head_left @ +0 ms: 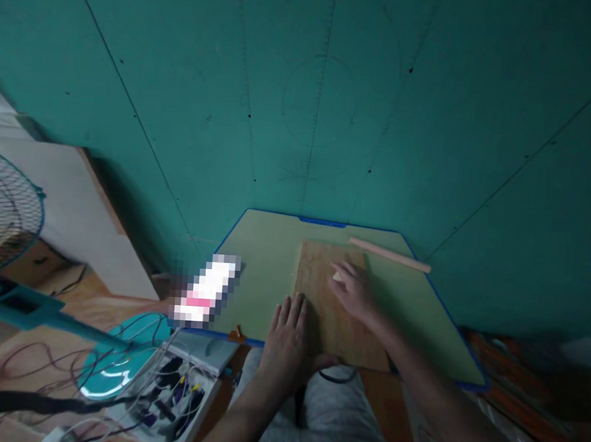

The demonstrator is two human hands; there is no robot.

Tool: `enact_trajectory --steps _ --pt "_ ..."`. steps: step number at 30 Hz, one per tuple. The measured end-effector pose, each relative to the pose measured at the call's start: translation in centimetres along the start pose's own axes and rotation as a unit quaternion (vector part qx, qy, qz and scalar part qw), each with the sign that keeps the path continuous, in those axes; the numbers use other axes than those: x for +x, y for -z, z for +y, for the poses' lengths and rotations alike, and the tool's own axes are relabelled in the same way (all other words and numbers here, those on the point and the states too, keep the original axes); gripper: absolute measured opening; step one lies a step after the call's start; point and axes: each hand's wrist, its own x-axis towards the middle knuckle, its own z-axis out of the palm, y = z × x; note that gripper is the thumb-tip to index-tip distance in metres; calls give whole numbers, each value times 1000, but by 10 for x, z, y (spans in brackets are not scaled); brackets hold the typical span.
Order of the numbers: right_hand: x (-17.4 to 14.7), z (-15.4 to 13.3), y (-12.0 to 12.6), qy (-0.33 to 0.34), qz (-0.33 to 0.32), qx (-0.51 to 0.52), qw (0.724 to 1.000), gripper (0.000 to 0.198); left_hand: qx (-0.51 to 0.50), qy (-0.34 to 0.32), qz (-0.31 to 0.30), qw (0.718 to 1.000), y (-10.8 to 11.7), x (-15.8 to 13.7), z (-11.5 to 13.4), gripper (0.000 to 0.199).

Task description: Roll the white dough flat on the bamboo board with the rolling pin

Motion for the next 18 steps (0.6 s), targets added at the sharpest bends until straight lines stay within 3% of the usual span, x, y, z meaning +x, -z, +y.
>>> enact_trajectory --steps 2,6,10,14,18 --pt "-20 -12 17 10 4 -3 1000 44 -5 -6 16 1000 -4 -2 -2 109" --pt "-37 -40 41 32 -26 -33 999 20 -9 -26 45 999 -9 -5 -5 105" --pt "-9 -57 24 44 -49 -102 993 13 4 -44 67 997 -13 -7 -6 105" --pt "44 -39 -6 -10 -79 -76 994 16 29 -55 82 995 -15 -9 -9 111" --pt "79 4 -11 -60 -73 -61 994 22 40 -65 82 994 -17 -10 -14 116"
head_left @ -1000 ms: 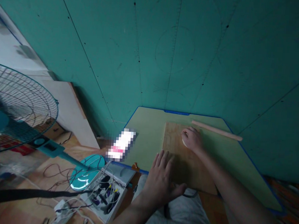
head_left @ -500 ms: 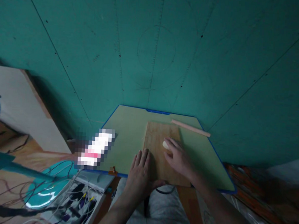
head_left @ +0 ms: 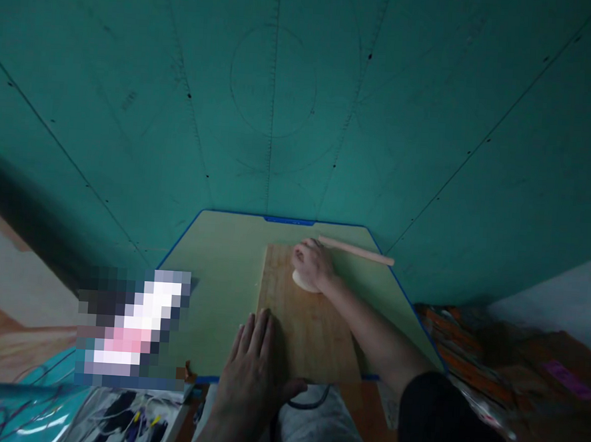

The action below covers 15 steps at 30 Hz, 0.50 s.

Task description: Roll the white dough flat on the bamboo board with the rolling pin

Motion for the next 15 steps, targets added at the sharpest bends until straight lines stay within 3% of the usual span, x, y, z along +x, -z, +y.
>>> enact_trajectory --steps 4,8,12,15 --pt "-8 37 4 5 -3 -2 1000 32 4 -9 -6 1000 -2 0 -2 113" --pt "-57 52 9 56 -61 60 995 48 -1 12 30 999 -4 2 1 110" --pt "-114 27 22 94 -59 131 985 53 -28 22 33 999 -4 4 5 102" --pt "-130 -15 26 117 -55 113 985 49 -22 18 33 999 -3 4 4 102"
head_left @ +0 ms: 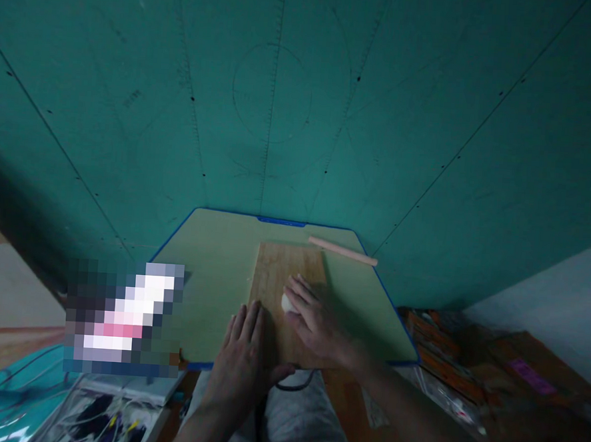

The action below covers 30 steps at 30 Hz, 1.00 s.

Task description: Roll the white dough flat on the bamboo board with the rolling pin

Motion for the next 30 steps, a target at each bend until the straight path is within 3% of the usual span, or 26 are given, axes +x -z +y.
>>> enact_trajectory --steps 3,5,9,13,17,21,24,26,30 --pt "30 -26 -14 -40 6 -57 998 47 27 -15 -1 1000 -1 -1 -1 106" --pt "60 -27 -23 -79 17 -89 993 43 39 -17 0 999 -3 -2 -3 109" --pt "107 -1 -31 -96 38 -104 989 18 52 -24 0 998 -5 -4 -6 114" --pt "122 34 -23 -115 61 -92 987 23 68 -29 -12 997 -2 -3 -6 112" --pt "113 54 -11 -108 74 -84 988 26 71 -26 -17 997 2 -2 -5 106" --pt "73 53 -3 -84 90 -66 990 26 48 3 -24 999 0 -1 -2 100" --pt "29 38 3 -56 132 -11 990 35 23 16 -10 1000 -4 0 0 98" --pt "7 23 7 -38 163 14 986 30 9 11 1 1000 -6 0 0 95" --pt "11 -6 4 -28 136 -86 987 16 9 -1 2 1000 -8 0 -3 94"
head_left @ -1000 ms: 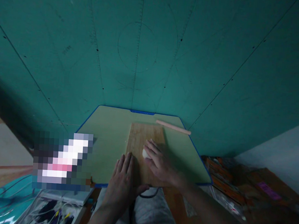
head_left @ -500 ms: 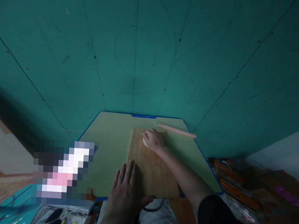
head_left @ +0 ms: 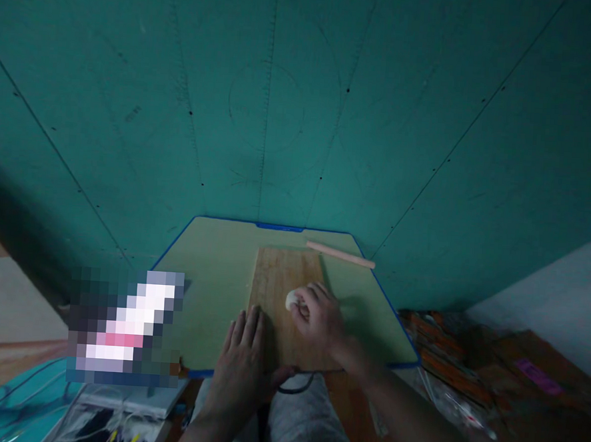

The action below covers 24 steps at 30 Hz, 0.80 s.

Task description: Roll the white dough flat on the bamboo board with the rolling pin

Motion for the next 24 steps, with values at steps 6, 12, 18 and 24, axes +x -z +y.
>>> enact_trajectory --steps 6,12,18,24 --pt "79 -2 -42 28 -79 -69 994 22 41 -33 -5 999 0 -2 -4 105" --pt "114 46 -55 -62 -71 -32 995 26 58 -49 -20 997 9 -2 -7 105" --pt "79 65 -44 -61 -81 -6 995 44 54 -27 -24 998 8 -2 -4 105" --pt "1 44 -17 3 -35 78 996 48 47 -22 -71 996 12 1 -3 108"
